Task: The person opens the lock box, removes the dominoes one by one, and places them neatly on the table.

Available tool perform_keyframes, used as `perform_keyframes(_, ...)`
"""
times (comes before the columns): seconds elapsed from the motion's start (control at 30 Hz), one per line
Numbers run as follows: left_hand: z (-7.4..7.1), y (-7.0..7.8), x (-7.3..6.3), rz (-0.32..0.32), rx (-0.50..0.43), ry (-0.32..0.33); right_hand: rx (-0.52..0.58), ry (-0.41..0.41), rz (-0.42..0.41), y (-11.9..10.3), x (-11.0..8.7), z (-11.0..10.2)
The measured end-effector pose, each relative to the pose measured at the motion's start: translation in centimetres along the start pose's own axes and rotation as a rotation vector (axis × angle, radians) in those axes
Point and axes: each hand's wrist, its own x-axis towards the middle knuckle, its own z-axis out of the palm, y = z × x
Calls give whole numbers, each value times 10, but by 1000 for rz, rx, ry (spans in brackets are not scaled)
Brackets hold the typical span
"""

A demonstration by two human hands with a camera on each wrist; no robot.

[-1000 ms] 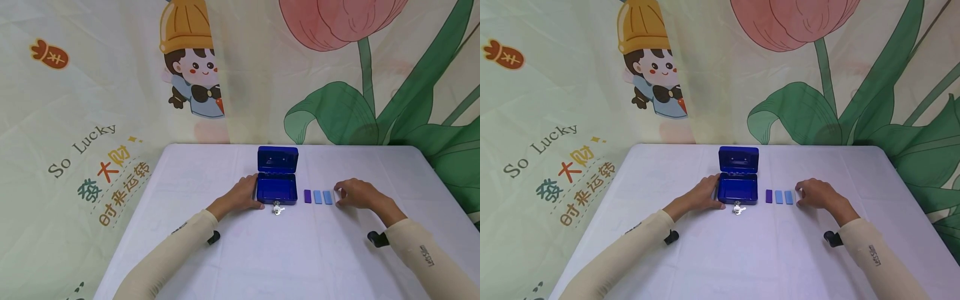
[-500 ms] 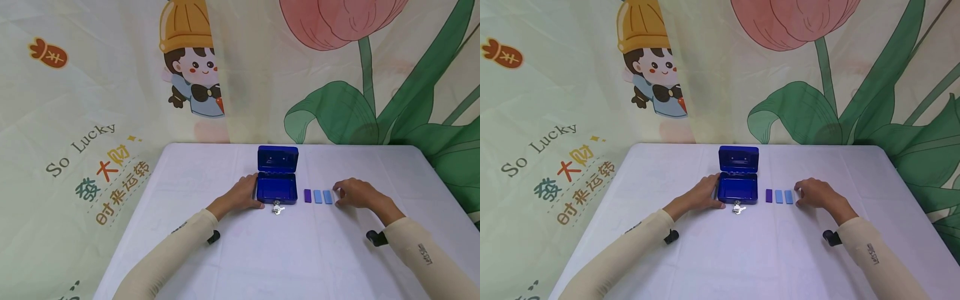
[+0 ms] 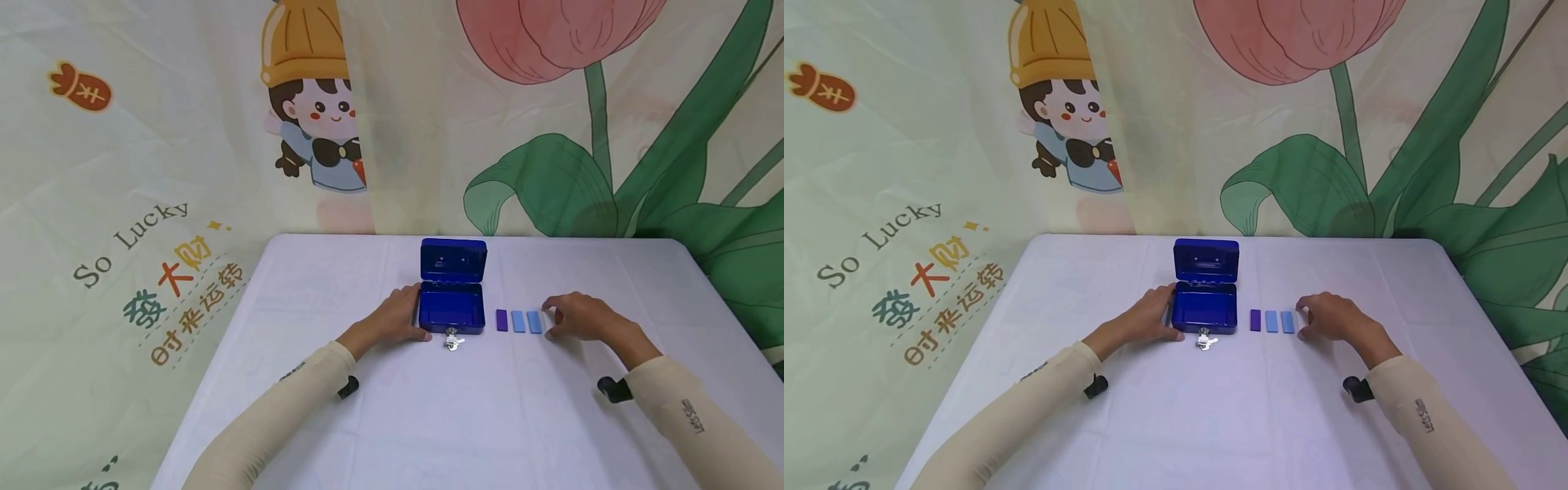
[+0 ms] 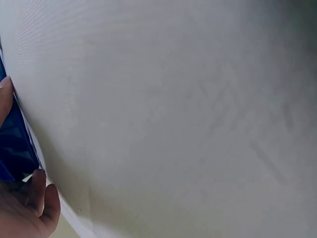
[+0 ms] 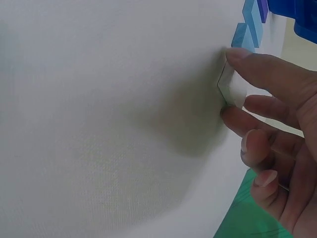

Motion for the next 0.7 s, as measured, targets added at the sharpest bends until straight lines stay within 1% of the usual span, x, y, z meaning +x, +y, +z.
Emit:
perform_keyframes(0.3,-4,-4,-2,-21,26,-13,-23,39,-11,4,-2,-5)
perform_keyframes(0.43,-5,-7,-7,-25,66,-8,-23,71,-21,4,-5,-4)
perform_keyframes(0.5,-5,-8,-12,-23,103,0,-21,106,-26,4,-8,-3)
perform_keyframes(0.6,-6,-9,-22,-47,176,16,-22,189,-27,3,-14,1)
perform_keyframes(0.7,-3,-12,-33,-60,253,69,-25,288,-27,2,-22,7)
